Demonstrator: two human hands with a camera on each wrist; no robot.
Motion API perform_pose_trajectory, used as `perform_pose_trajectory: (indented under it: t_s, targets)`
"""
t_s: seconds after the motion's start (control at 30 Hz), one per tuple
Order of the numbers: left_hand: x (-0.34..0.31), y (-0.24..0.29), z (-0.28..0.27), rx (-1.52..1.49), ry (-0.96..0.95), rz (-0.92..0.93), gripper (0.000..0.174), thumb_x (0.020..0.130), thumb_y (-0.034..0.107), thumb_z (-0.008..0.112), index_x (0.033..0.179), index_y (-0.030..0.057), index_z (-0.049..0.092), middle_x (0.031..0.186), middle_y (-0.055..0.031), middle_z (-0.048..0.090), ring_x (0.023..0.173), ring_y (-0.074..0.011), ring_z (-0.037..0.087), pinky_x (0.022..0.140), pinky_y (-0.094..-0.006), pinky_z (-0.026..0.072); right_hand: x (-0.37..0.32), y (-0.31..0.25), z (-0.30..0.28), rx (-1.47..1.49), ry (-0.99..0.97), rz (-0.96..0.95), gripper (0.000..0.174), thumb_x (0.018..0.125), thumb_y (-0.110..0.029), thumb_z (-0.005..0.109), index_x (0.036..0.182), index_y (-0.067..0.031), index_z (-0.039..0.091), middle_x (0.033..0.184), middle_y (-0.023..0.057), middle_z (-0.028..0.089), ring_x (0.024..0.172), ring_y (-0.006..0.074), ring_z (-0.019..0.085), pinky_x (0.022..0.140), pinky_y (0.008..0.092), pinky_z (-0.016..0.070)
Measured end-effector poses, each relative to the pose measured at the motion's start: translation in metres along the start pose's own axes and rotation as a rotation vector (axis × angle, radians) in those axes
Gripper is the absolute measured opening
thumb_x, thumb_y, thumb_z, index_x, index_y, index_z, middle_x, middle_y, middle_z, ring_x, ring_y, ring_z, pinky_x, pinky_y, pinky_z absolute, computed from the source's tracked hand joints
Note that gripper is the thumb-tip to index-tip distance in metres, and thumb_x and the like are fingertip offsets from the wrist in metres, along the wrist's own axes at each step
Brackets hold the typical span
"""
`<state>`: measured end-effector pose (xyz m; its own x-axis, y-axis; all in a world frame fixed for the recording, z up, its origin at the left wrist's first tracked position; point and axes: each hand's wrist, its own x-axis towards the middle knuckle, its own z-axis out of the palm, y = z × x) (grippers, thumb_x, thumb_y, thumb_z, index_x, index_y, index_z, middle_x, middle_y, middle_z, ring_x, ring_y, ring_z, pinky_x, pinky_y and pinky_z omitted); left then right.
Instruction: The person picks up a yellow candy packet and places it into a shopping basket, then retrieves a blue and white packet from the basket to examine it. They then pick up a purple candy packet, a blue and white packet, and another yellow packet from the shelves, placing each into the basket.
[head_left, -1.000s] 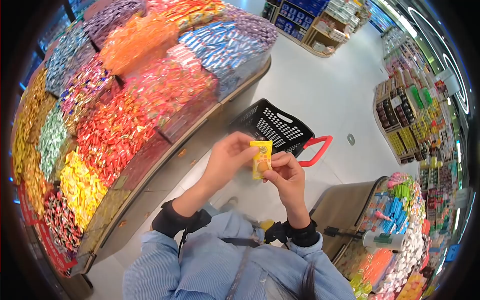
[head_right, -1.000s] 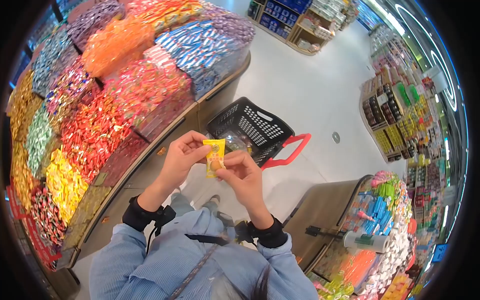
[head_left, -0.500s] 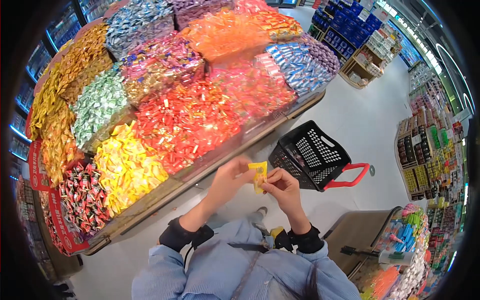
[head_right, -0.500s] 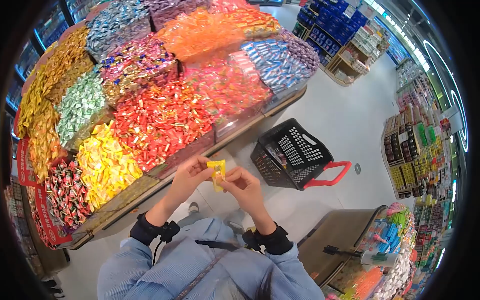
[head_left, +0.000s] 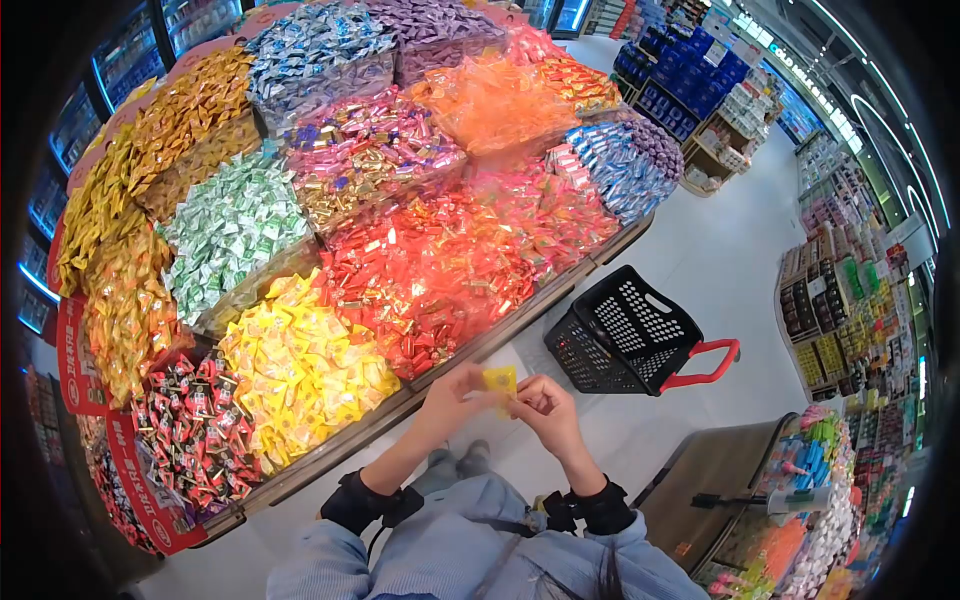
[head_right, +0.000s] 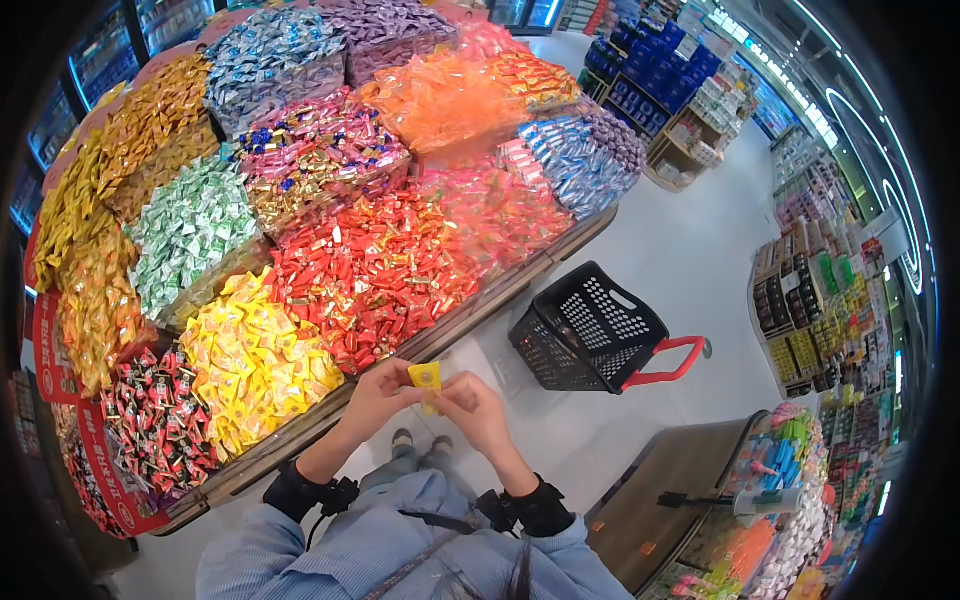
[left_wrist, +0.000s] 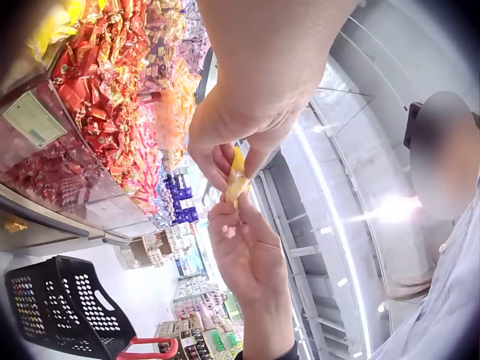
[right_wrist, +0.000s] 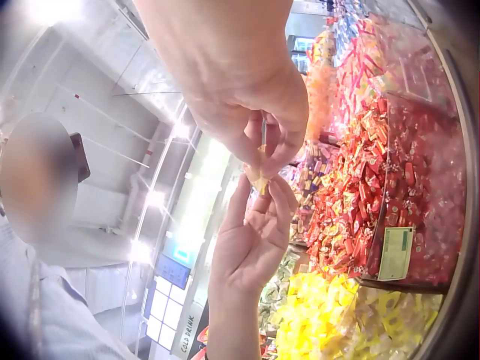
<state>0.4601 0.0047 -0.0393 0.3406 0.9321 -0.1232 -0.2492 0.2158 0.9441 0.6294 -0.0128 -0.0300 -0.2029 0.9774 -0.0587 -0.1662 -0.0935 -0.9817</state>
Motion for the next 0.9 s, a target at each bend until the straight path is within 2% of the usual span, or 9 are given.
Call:
perform_pose_trajectory:
  t_s: [0.17, 0.37, 0.6, 0.7, 0.9]
  targets:
    - [-0.012, -0.006, 0.001, 0.024, 0.001, 0.033, 0.028, 0.075, 0.003, 0.062, 0.099, 0.0007, 0.049, 0.092, -0.0041, 0.055, 0.087, -0.0110, 0.052, 0.078, -0.0256, 0.0428, -0.010, 0.009, 0.000, -0.022, -0.011, 0.026, 0.019, 0.076, 0.000, 0.061, 0.090, -0.0026, 0.049, 0.090, 0.0048, 0.053, 0.081, 0.0110, 0.054, 0.065, 0.0233, 0.0452]
    - [-0.030, -0.021, 0.012, 0.118, 0.003, 0.055, 0.027, 0.075, 0.003, 0.062, 0.098, -0.0002, 0.050, 0.093, -0.0046, 0.054, 0.088, -0.0114, 0.052, 0.078, -0.0255, 0.0431, -0.026, 0.004, -0.004, -0.101, -0.024, 0.017, 0.020, 0.077, 0.002, 0.057, 0.094, -0.0025, 0.049, 0.089, 0.0029, 0.052, 0.086, 0.0103, 0.053, 0.071, 0.0243, 0.0464]
    - [-0.061, -0.012, 0.008, 0.177, 0.076, 0.006, 0.028, 0.074, 0.004, 0.062, 0.100, -0.0001, 0.050, 0.094, -0.0052, 0.054, 0.088, -0.0114, 0.053, 0.076, -0.0268, 0.0447, -0.027, 0.017, 0.008, -0.115, -0.150, 0.047, 0.010, 0.076, 0.004, 0.056, 0.084, -0.0007, 0.051, 0.082, 0.0010, 0.050, 0.079, 0.0056, 0.051, 0.064, 0.0210, 0.0477]
    - [-0.073, -0.014, -0.007, 0.125, 0.131, 0.036, 0.030, 0.074, 0.003, 0.062, 0.102, -0.0002, 0.050, 0.094, -0.0052, 0.055, 0.087, -0.0114, 0.053, 0.077, -0.0261, 0.0446, -0.021, 0.019, 0.023, -0.213, -0.197, 0.035, 0.013, 0.074, 0.008, 0.057, 0.083, 0.0011, 0.051, 0.082, 0.0024, 0.050, 0.077, 0.0067, 0.051, 0.059, 0.0191, 0.0454]
    - [-0.094, -0.011, -0.046, 0.104, 0.146, 0.043, 0.032, 0.075, 0.002, 0.061, 0.104, -0.0004, 0.048, 0.094, -0.0057, 0.056, 0.088, -0.0118, 0.054, 0.077, -0.0251, 0.0446, -0.009, 0.028, 0.063, -0.192, -0.269, 0.090, 0.008, 0.075, 0.002, 0.058, 0.079, 0.0000, 0.051, 0.078, -0.0002, 0.051, 0.070, 0.0047, 0.050, 0.057, 0.0185, 0.0445]
